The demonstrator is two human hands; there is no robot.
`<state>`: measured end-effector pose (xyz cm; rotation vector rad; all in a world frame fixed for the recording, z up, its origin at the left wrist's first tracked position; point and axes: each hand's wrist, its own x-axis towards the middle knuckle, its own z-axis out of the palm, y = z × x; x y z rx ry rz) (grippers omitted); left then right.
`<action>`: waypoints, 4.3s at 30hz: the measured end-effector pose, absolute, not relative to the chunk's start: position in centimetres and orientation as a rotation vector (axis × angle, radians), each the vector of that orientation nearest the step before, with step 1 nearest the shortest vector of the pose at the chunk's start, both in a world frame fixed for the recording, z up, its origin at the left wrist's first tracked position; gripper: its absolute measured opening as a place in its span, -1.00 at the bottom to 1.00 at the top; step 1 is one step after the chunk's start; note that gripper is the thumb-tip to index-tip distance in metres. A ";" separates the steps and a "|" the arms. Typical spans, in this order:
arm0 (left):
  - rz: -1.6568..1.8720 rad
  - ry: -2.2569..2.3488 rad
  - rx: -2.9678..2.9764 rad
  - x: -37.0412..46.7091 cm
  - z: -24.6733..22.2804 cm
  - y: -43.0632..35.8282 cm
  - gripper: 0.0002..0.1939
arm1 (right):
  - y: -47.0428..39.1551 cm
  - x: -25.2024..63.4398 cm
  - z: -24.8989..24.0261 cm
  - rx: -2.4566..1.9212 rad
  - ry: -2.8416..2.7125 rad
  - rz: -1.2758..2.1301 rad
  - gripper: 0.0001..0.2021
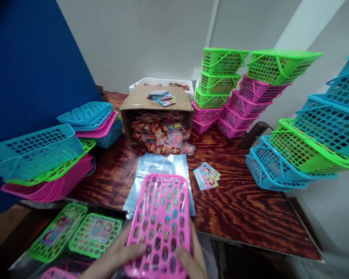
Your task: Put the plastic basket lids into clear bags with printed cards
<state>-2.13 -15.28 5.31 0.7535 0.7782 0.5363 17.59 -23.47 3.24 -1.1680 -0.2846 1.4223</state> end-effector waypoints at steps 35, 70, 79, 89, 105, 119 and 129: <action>0.904 1.525 2.192 -3.9 -2.4 -10.8 -0.58 | -19.2 21.1 -2.1 -2.082 -1.099 0.271 -0.64; 1.189 0.884 2.759 1.4 1.8 -9.4 -0.76 | -7.1 36.8 -4.5 -2.508 -0.644 0.397 -0.69; 1.378 0.840 2.765 2.6 0.4 -8.7 -0.79 | -9.5 38.7 -4.9 -2.097 -0.559 0.416 -0.65; 1.274 0.786 2.728 2.6 1.5 -9.3 -0.77 | -17.1 33.4 -0.4 -1.496 -0.355 0.819 -0.44; 1.063 0.960 2.784 4.9 2.8 -9.6 -0.65 | -16.1 30.4 -2.4 -1.068 -0.075 1.101 -0.79; 1.128 0.896 2.872 6.4 1.5 -8.1 -0.77 | -16.2 23.3 1.3 -0.743 -0.161 1.304 -0.80; 1.008 0.854 2.895 3.1 5.5 -8.6 -0.81 | -22.9 22.8 1.1 -1.105 -0.485 1.640 -0.66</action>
